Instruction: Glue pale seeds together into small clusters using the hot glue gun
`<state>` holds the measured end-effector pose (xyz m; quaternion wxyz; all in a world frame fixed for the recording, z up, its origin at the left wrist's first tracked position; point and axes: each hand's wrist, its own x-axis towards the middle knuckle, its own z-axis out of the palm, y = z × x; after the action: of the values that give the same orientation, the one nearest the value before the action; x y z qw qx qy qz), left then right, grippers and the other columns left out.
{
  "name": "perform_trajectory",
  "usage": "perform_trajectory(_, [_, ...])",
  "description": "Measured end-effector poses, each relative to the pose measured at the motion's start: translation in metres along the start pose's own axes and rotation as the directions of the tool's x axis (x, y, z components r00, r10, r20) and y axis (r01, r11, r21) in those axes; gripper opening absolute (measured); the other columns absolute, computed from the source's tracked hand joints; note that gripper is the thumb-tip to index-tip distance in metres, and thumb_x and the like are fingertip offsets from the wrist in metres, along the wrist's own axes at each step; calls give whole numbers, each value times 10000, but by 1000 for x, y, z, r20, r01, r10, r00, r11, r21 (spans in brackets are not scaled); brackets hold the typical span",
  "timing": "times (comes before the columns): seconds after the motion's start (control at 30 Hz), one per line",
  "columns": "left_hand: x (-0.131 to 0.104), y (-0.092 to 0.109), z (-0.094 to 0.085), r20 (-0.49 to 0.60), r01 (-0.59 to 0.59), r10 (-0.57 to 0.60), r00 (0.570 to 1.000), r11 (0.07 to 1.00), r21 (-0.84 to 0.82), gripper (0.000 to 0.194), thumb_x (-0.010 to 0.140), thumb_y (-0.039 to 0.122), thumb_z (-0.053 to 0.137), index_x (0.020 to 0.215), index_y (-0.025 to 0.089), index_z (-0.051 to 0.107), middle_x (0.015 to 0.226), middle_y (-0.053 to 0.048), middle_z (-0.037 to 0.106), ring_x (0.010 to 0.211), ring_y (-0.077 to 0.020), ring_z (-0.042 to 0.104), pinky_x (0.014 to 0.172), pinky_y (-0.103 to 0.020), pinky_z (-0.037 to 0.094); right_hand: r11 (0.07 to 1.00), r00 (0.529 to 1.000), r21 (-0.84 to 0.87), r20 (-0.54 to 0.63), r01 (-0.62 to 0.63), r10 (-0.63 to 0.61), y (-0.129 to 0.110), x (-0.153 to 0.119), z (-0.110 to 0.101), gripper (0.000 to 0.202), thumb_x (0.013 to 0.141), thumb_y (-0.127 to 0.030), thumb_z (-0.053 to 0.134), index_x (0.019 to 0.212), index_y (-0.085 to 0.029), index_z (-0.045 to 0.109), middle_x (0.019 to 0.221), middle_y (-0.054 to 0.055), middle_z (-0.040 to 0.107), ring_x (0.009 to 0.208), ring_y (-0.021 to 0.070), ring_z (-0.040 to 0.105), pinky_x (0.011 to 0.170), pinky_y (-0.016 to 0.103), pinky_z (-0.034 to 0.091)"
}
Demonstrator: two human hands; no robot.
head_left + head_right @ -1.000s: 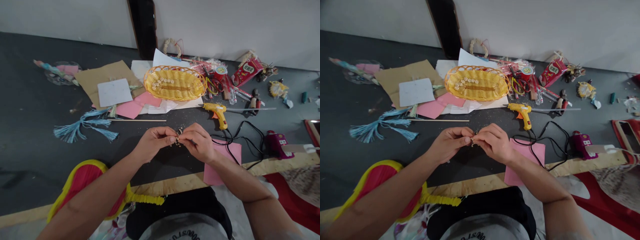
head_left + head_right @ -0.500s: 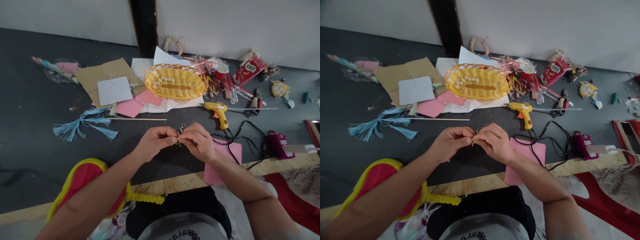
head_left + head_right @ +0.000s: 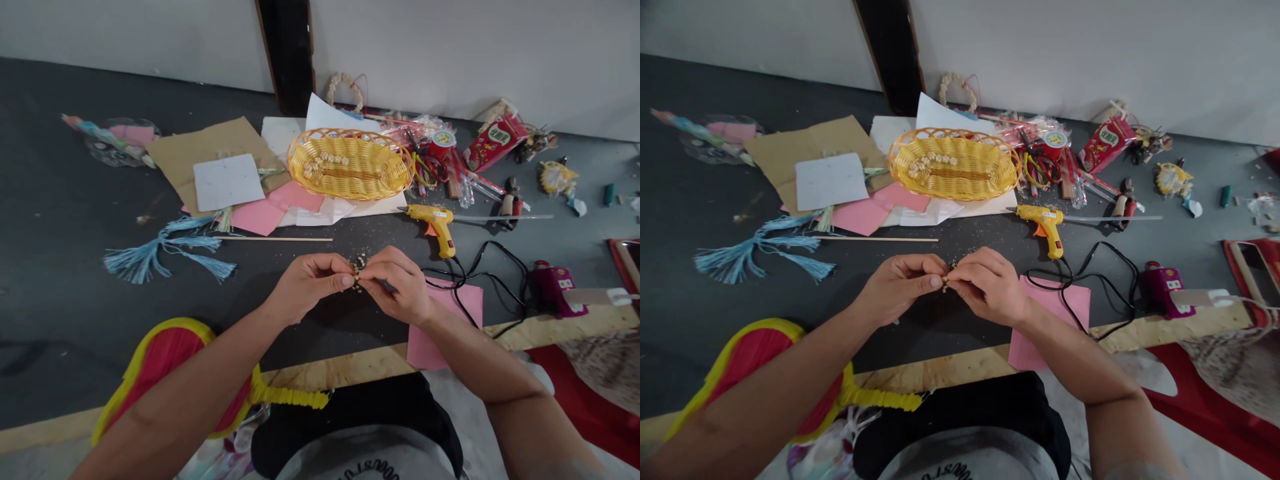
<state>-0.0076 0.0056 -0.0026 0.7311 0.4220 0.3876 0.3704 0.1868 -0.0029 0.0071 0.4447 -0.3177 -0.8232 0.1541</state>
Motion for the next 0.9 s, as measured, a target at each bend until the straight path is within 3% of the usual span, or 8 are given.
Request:
perform_trajectory(0.77, [0, -1, -1, 7, -19, 19, 1000, 1000, 22, 267, 645, 357, 875, 643, 139, 722, 720, -24, 649, 666, -112, 537, 624, -235, 404, 999, 999, -12, 9, 40, -40, 3, -1, 2, 108, 884, -106, 634, 929, -203, 618, 801, 42, 699, 754, 159, 665, 681, 295, 546])
perform_trajectory(0.9, [0, -1, -2, -10, -16, 16, 1000, 1000, -20, 256, 647, 350, 878, 649, 142, 728, 702, -23, 652, 664, -115, 547, 635, -242, 417, 1000, 1000, 10, -17, -15, 15, 5, -2, -1, 121, 903, -124, 621, 985, -213, 622, 846, 44, 704, 797, 161, 670, 715, 304, 550])
